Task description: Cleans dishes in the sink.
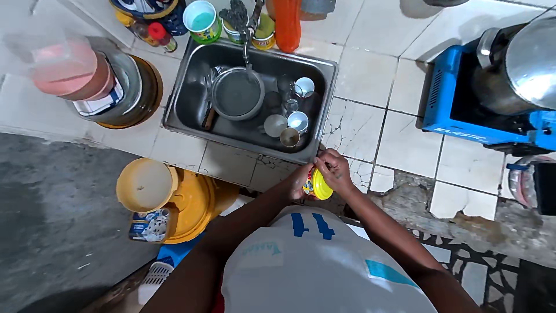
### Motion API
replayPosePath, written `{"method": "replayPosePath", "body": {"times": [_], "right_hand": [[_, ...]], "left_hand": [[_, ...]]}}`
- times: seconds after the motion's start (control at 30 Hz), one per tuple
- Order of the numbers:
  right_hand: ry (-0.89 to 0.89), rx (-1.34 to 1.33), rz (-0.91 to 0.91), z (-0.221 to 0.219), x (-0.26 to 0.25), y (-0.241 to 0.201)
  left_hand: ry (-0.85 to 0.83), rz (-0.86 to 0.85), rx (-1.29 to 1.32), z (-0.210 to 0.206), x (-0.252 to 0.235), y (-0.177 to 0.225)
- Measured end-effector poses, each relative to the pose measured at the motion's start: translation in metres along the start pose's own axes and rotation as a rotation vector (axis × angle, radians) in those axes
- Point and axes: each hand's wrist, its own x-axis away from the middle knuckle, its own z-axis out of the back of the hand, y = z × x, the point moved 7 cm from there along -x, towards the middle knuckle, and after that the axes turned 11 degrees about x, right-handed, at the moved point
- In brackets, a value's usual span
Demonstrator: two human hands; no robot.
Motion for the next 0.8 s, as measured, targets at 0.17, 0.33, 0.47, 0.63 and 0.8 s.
{"method": "replayPosePath", "body": {"times": [0.17, 0.33, 0.47, 0.63, 0.8], "right_hand": [[0.180, 0.096, 0.026, 0.007, 0.007, -0.008], [0.285, 0.211, 0.078, 0.017, 0.006, -0.014], [0.220, 0.171, 0.022, 0.026, 0.006, -0.016], [0.167, 0.365, -0.064, 0.084, 0.026, 0.003], [-0.051, 0.788, -0.204, 0.103, 0.077, 0.075]], "left_hand": [[-0.031, -0.013, -0.006, -0.002, 0.002, 0.001], [-0.008, -0.001, 0.148, 0.004, -0.004, -0.004], [-0.067, -0.091, 0.197, 0.012, -0.003, 0.010], [-0.257, -0.241, 0.244, 0.024, -0.021, 0.032], [-0.091, -0.215, 0.311, 0.027, -0.052, 0.019]]}}
